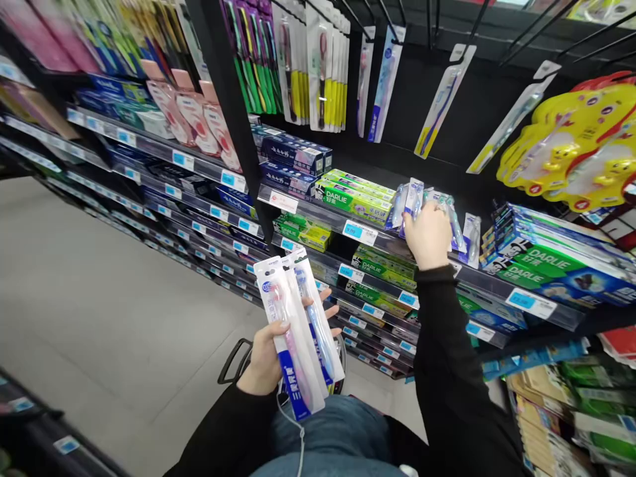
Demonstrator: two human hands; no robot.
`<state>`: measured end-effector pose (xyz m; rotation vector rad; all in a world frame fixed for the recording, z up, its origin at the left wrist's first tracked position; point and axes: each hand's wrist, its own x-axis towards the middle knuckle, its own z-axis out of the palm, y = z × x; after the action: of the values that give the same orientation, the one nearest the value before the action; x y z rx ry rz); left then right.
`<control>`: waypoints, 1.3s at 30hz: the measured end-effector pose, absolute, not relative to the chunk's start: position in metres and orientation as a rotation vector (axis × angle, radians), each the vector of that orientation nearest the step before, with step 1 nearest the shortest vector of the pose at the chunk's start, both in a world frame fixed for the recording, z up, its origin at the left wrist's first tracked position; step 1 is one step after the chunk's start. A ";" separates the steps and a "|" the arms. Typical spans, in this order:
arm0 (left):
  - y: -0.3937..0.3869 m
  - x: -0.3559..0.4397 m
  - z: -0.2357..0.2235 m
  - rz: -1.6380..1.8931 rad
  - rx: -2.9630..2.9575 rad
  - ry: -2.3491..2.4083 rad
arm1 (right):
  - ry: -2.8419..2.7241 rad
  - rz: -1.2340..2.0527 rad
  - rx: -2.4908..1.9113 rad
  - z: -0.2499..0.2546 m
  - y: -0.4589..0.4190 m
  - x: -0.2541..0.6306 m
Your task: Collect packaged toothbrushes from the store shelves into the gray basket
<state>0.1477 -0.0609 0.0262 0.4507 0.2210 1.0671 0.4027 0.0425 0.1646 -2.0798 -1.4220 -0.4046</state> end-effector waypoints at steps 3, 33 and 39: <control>-0.061 0.146 0.024 1.062 0.418 0.219 | -1.399 -0.343 -2.282 0.170 0.078 0.405; -0.058 0.140 0.021 1.138 0.352 0.233 | -1.731 0.341 -1.424 0.076 -0.053 0.303; -0.049 0.133 0.012 1.083 0.359 0.314 | -1.796 0.395 -1.383 0.051 -0.066 0.290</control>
<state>0.1334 -0.0491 0.0119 0.3587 0.3138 1.0832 0.2896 -0.0657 0.0514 -1.3826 -1.7958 0.3953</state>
